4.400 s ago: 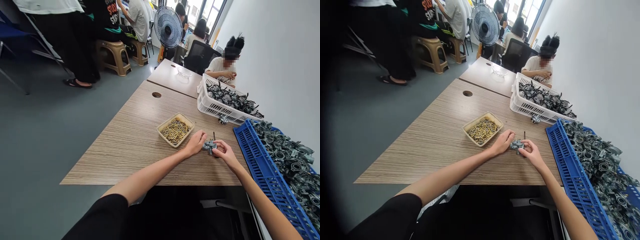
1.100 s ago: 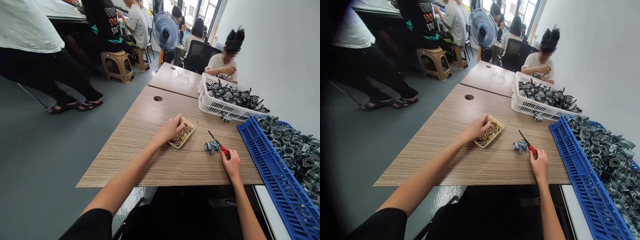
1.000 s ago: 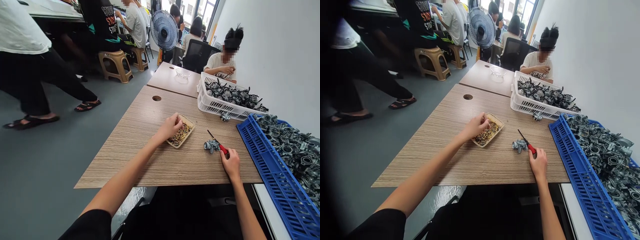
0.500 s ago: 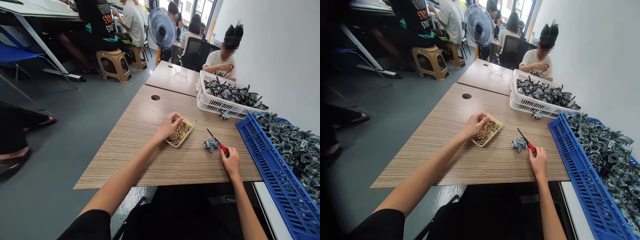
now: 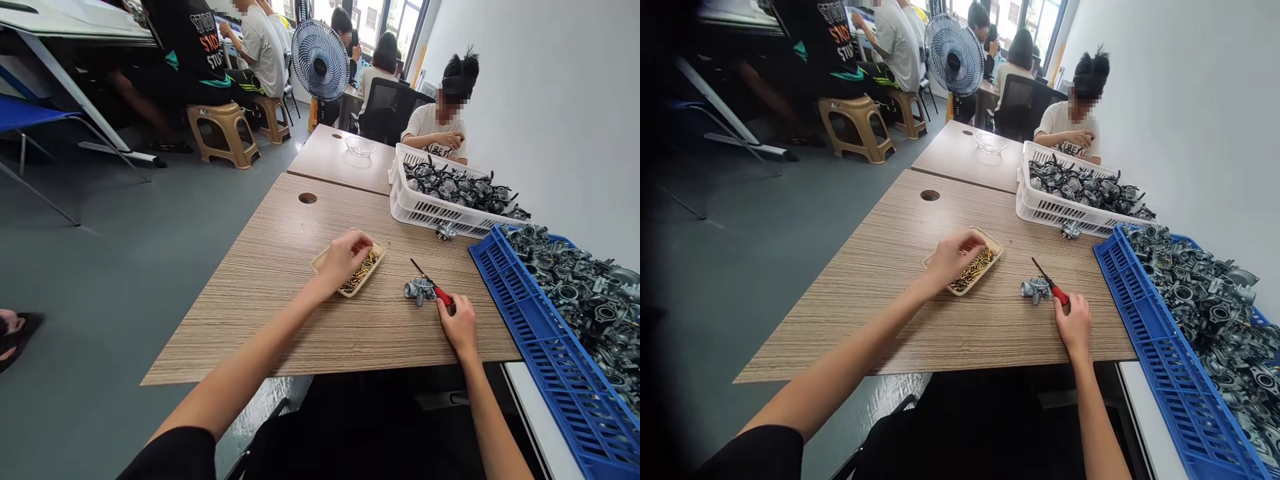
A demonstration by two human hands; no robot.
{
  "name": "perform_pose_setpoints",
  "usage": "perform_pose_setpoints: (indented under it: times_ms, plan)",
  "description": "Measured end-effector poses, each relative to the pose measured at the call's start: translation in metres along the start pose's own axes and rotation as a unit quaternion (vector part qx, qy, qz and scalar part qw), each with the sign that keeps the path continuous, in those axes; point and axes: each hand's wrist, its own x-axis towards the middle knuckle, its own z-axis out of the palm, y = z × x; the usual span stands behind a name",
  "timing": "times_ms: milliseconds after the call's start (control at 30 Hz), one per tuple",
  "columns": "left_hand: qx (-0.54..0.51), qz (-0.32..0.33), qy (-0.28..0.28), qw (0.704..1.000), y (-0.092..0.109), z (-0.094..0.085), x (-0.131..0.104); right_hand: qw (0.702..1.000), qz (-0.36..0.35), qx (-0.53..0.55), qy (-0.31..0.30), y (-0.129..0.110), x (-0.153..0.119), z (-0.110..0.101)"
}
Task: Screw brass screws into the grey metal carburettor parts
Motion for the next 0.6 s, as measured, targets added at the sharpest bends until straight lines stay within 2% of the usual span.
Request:
perform_pose_setpoints:
  times_ms: [133,233,433,600]
  plan:
    - [0.033,0.11,-0.072,0.991,0.015,0.018,-0.017,1.0,0.004,0.005,-0.002,0.0,0.0,0.0]
    - [0.056,0.169,-0.136,0.975,0.023,0.036,-0.03,1.0,0.006,0.004,-0.008,0.0,0.0,-0.001]
    - [0.108,0.209,-0.208,0.949,0.032,0.078,-0.044,1.0,0.007,0.0,-0.021,-0.001,0.0,-0.002]
    - [0.174,0.222,-0.228,0.932,0.045,0.102,-0.041,1.0,0.012,0.004,-0.016,0.0,0.0,-0.001]
